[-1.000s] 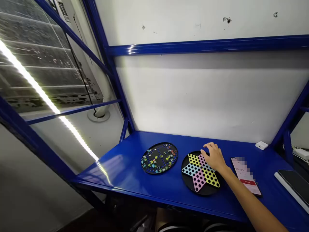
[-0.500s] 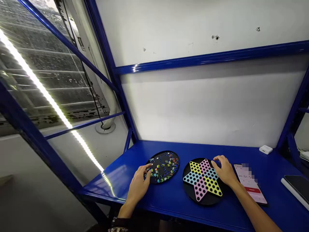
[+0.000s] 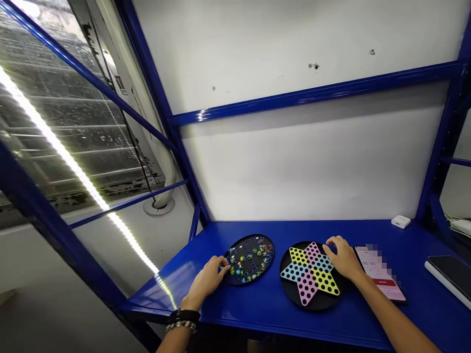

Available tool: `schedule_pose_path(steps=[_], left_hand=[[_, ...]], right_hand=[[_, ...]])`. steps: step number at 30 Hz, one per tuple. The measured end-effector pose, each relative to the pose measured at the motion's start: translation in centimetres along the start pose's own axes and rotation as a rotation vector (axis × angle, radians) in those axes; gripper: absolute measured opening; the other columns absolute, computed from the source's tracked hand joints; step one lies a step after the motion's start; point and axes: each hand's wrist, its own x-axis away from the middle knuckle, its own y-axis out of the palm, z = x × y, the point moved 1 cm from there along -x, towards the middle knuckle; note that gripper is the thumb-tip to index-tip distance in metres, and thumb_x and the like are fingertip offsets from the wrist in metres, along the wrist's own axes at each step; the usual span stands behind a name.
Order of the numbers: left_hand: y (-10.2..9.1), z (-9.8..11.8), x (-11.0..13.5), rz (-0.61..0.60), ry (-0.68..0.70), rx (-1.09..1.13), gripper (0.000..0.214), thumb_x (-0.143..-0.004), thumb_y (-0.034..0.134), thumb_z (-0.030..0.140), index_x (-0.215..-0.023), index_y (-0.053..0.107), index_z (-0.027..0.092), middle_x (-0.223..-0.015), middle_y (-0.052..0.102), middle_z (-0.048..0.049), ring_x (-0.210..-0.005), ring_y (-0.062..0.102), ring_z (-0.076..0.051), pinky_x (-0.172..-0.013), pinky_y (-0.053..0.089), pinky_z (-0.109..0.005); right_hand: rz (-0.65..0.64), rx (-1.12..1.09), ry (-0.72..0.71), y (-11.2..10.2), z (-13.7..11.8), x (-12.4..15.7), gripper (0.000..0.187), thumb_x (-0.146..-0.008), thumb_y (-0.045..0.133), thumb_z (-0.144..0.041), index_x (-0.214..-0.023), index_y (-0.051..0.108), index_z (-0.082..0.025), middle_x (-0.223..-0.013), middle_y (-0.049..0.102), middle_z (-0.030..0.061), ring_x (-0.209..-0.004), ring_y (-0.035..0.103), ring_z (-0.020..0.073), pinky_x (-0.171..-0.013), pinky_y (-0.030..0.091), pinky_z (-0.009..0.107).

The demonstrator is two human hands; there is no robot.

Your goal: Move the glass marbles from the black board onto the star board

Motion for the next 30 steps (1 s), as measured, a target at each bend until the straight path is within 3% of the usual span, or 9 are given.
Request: schedule_pose_path(steps=[5,10,18,23,27,30], left_hand=[[-0.2,1.2,-0.8,-0.028,-0.108,-0.149,0.023,-0.083,0.046,0.024,-0.094,0.066,0.019,-0.105,0.069,-0.0103,-0.100,0.065,-0.027,-0.085,0.048,-0.035],[-0.5,2.7,-0.3,0.017,-0.161,-0.205,0.029,-0.081,0.043,0.018,-0.097,0.067,0.018,-0.104,0.070,-0.0135,-0.091,0.068,-0.032,-0.074,0.048,-0.038],[-0.5,3.1,0.5,0.005,-0.126,-0.229,0.024,-0.089,0.044,0.031,-0.087,0.066,0.020,-0.092,0.073,-0.0115,-0.086,0.069,-0.031,-0.070,0.046,-0.035],[-1.7,3.6,1.3,0.096,-0.152,-0.039,0.029,-0.090,0.042,0.041,-0.087,0.064,0.022,-0.083,0.072,-0.0060,-0.081,0.068,-0.027,-0.066,0.045,-0.031],[-1.6,7.9,2.4,0.239,-0.048,0.445,0.040,-0.089,0.043,0.057,-0.091,0.062,0.021,-0.077,0.068,-0.0028,-0.073,0.065,-0.021,-0.066,0.048,-0.029],[0.0,13.1,3.6,0.051,0.156,0.704,0.043,-0.087,0.047,0.061,-0.094,0.061,0.021,-0.081,0.067,-0.0032,-0.074,0.064,-0.020,-0.061,0.049,-0.028]], right_hand=[[-0.003,-0.005,-0.004,0.0,0.1,-0.1,0.025,-0.090,0.046,-0.044,-0.085,0.060,-0.024,-0.097,0.064,0.0047,-0.096,0.060,0.0231,-0.082,0.044,0.036],[-0.004,-0.014,-0.008,-0.1,-0.2,-0.2,0.025,-0.091,0.045,-0.043,-0.086,0.059,-0.023,-0.098,0.063,0.0054,-0.097,0.059,0.0236,-0.084,0.043,0.037],[-0.016,-0.016,-0.008,-0.6,-0.9,-0.1,0.025,-0.091,0.045,-0.043,-0.086,0.059,-0.024,-0.098,0.063,0.0054,-0.096,0.059,0.0237,-0.083,0.043,0.038],[-0.001,-0.001,0.001,-0.6,-1.0,0.0,0.023,-0.091,0.046,-0.042,-0.086,0.060,-0.024,-0.098,0.063,0.0047,-0.098,0.059,0.0235,-0.084,0.043,0.037],[-0.003,-0.001,-0.010,-0.5,-0.9,0.0,0.023,-0.091,0.047,-0.042,-0.086,0.061,-0.024,-0.097,0.063,0.0040,-0.096,0.060,0.0225,-0.083,0.044,0.036],[0.006,0.003,-0.006,-0.5,-0.8,-0.1,0.023,-0.090,0.047,-0.042,-0.086,0.061,-0.024,-0.098,0.063,0.0046,-0.097,0.060,0.0229,-0.084,0.044,0.036]])
